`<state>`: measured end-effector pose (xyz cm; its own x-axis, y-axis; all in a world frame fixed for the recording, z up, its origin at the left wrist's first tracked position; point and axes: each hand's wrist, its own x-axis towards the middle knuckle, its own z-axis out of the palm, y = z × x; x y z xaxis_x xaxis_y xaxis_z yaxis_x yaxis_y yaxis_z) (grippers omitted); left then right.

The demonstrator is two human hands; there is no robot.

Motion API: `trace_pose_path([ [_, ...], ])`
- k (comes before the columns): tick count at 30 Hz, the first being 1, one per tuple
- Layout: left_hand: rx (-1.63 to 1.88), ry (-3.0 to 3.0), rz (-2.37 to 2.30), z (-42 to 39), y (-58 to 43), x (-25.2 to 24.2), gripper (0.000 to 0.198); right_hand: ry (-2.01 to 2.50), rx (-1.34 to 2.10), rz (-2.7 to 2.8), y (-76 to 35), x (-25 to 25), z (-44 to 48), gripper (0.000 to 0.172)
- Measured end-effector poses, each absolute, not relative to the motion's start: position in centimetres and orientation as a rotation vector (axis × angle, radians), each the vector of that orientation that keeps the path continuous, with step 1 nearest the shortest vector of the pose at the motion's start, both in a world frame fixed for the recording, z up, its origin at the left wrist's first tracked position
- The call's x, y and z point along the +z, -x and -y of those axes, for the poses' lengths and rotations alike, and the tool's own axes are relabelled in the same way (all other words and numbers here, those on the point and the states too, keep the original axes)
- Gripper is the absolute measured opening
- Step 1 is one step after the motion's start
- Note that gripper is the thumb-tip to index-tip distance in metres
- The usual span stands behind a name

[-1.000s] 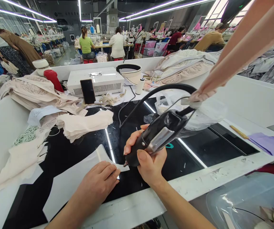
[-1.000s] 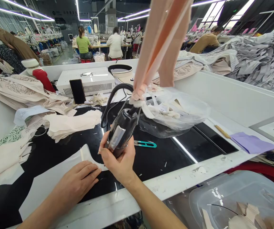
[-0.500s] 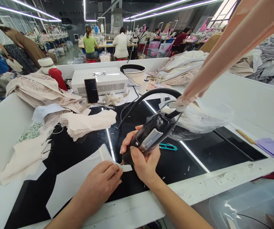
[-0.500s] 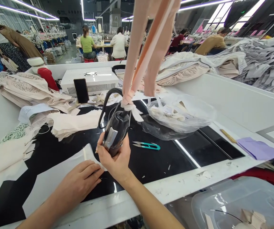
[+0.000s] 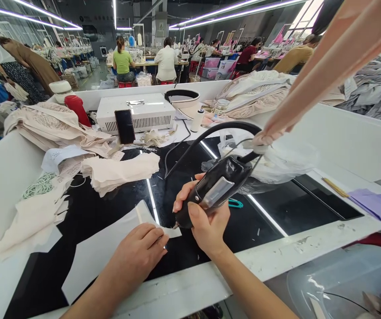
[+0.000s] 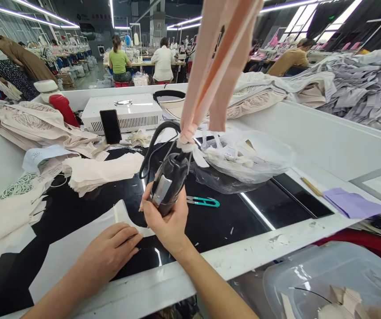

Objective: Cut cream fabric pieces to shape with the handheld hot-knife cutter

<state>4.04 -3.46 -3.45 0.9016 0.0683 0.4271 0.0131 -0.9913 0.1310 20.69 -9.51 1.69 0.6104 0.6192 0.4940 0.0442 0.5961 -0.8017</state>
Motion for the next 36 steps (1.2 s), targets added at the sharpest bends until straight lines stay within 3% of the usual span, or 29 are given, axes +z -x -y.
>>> trace_pose_path([
  [14, 0.685, -2.874, -0.051, 3.1, -4.0, -3.5, 0.019, 0.871, 0.461, 0.855, -19.4, 1.4, 10.1, 0.047],
  [19, 0.711, -2.889, -0.048, 3.1, -4.0, -3.5, 0.019, 0.902, 0.478, 0.867, -19.4, 1.3, 10.1, 0.039],
  [36, 0.693, -2.892, -0.038, 3.1, -4.0, -3.0, 0.02, 0.803, 0.373, 0.871, -20.6, 1.5, 10.4, 0.036],
])
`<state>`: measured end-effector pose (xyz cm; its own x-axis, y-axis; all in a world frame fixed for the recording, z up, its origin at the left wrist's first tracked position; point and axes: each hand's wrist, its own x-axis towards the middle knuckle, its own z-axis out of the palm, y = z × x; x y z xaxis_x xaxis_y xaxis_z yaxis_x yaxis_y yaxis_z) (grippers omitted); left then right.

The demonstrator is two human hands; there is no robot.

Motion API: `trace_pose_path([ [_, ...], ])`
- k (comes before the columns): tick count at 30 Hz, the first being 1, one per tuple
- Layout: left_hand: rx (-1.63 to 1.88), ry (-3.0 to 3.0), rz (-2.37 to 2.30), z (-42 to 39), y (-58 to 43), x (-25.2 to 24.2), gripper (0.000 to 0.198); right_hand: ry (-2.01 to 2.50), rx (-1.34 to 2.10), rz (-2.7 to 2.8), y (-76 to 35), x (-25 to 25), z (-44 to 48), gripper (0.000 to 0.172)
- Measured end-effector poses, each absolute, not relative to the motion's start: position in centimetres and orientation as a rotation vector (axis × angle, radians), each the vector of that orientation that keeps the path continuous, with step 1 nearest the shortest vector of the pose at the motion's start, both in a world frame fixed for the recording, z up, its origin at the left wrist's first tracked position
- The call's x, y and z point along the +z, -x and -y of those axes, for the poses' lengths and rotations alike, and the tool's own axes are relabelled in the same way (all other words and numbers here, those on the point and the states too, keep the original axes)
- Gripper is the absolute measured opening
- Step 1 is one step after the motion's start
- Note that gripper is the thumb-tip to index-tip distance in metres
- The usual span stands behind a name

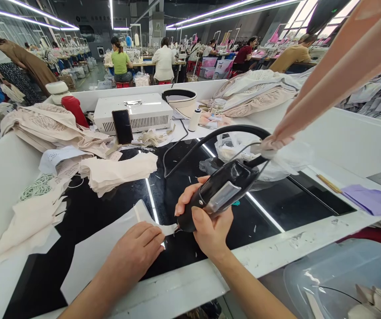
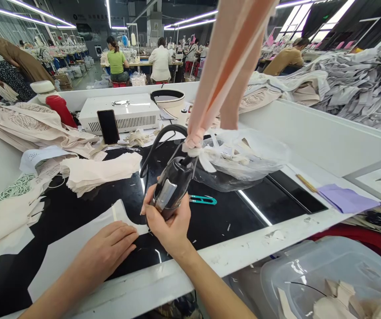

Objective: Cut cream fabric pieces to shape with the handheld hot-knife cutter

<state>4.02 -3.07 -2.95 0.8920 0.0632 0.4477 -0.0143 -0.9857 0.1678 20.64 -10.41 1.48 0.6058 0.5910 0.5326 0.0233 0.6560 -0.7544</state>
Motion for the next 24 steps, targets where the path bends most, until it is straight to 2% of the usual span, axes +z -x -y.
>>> trace_pose_path([
  [7, 0.81, -2.891, -0.234, -0.2, -2.7, -1.9, 0.026, 0.871, 0.311, 0.883, -21.9, 1.9, 9.7, 0.032],
  [11, 0.764, -2.896, -0.258, -1.9, -2.1, -2.5, 0.031, 0.873, 0.293, 0.819, -22.6, 2.2, 9.2, 0.033],
  [16, 0.497, -2.87, -0.411, -0.8, -1.9, -2.7, 0.03, 0.851, 0.342, 0.818, -21.8, 2.2, 9.3, 0.03],
  [24, -0.091, -2.687, -0.66, 1.6, -2.2, 1.5, 0.031, 0.823, 0.386, 0.804, -21.3, 1.7, 8.6, 0.031],
])
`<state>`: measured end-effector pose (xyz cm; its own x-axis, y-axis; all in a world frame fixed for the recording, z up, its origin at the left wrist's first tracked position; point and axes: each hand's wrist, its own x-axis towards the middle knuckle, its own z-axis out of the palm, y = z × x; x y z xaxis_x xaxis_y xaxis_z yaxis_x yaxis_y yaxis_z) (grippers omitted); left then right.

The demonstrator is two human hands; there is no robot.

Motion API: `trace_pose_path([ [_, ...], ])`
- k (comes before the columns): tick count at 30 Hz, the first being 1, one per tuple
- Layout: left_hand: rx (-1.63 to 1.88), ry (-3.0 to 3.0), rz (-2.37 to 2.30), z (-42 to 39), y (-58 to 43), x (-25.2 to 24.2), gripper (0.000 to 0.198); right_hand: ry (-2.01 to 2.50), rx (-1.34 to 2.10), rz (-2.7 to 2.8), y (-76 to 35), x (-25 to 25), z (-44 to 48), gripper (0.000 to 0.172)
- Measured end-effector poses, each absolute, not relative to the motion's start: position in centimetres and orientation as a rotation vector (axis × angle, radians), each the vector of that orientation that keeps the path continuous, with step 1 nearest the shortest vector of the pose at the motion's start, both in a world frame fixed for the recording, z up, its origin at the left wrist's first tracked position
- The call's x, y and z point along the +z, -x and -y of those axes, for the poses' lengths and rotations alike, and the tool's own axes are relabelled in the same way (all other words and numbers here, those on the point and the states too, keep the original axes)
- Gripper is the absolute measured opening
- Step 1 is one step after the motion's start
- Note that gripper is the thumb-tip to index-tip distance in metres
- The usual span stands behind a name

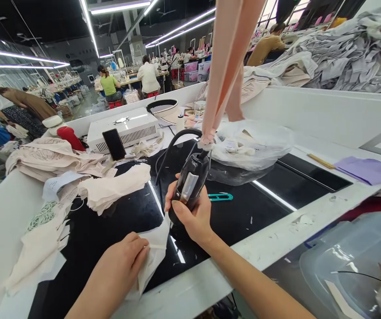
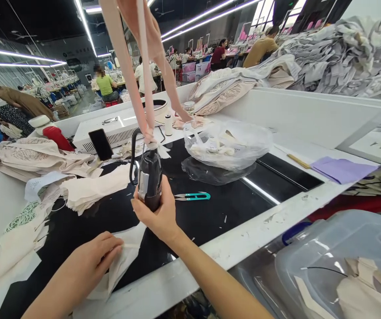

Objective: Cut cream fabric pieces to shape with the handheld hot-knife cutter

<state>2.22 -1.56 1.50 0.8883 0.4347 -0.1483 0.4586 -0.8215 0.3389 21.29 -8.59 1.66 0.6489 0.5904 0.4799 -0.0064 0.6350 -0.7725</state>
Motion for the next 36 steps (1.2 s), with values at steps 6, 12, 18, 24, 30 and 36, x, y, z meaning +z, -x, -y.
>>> trace_pose_path([
  [6, 0.073, -2.801, -0.307, -1.0, -4.8, 1.5, 0.017, 0.819, 0.384, 0.779, -21.5, 1.3, 8.0, 0.032],
  [12, -0.064, -2.667, -0.131, -2.9, -6.7, -0.1, 0.041, 0.82, 0.354, 0.795, -21.4, 0.9, 7.9, 0.028],
  [18, -0.145, -2.636, -0.171, -3.3, -6.8, -0.4, 0.038, 0.806, 0.386, 0.804, -21.2, 0.9, 7.7, 0.029],
  [24, -0.147, -2.652, -0.185, -3.4, -6.7, -0.8, 0.043, 0.827, 0.396, 0.813, -21.1, 0.8, 7.6, 0.034],
  [30, -0.103, -2.69, -0.187, -3.2, -6.3, -0.6, 0.041, 0.837, 0.397, 0.81, -20.9, 0.9, 7.5, 0.034],
  [36, -0.126, -2.74, -0.214, -3.2, -5.6, -0.5, 0.05, 0.849, 0.413, 0.803, -20.7, 1.0, 7.5, 0.033],
])
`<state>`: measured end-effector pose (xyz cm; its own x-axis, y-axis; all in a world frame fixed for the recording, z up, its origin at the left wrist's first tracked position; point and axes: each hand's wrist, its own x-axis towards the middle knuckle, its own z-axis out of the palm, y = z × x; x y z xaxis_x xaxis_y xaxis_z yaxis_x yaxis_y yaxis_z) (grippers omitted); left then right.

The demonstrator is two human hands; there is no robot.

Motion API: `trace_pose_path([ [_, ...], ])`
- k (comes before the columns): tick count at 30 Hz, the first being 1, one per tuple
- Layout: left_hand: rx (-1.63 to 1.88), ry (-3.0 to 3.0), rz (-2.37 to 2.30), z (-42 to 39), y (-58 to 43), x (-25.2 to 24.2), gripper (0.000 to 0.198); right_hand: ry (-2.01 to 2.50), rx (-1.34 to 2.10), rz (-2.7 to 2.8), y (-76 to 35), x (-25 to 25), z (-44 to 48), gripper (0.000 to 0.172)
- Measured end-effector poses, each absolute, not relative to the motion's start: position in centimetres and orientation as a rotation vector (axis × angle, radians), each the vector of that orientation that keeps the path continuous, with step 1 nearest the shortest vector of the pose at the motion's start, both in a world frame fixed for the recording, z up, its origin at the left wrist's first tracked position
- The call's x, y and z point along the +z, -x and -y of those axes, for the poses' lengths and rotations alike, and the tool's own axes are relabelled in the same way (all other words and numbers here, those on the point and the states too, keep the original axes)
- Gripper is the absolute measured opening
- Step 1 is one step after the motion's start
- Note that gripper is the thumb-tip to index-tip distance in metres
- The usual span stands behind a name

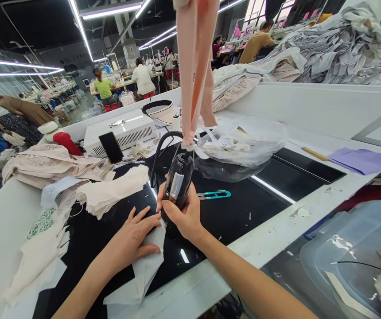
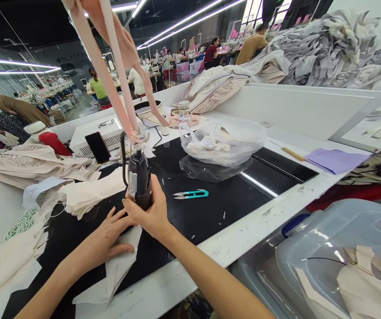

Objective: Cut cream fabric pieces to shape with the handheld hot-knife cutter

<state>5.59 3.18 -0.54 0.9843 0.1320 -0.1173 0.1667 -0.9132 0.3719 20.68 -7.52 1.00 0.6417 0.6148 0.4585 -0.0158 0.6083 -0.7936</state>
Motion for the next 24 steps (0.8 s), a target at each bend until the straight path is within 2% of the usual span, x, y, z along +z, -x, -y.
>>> trace_pose_path([
  [6, -0.153, -2.794, -0.176, -2.98, -5.85, -0.1, 0.053, 0.82, 0.416, 0.825, -20.63, 1.14, 7.37, 0.03],
  [16, -0.149, -2.741, -0.194, -3.05, -5.79, 0.02, 0.046, 0.834, 0.399, 0.807, -21.03, 1.42, 6.84, 0.035],
  [24, -0.168, -2.725, -0.212, -3.0, -5.94, 0.38, 0.047, 0.903, 0.363, 0.828, -20.76, 1.19, 6.89, 0.027],
])
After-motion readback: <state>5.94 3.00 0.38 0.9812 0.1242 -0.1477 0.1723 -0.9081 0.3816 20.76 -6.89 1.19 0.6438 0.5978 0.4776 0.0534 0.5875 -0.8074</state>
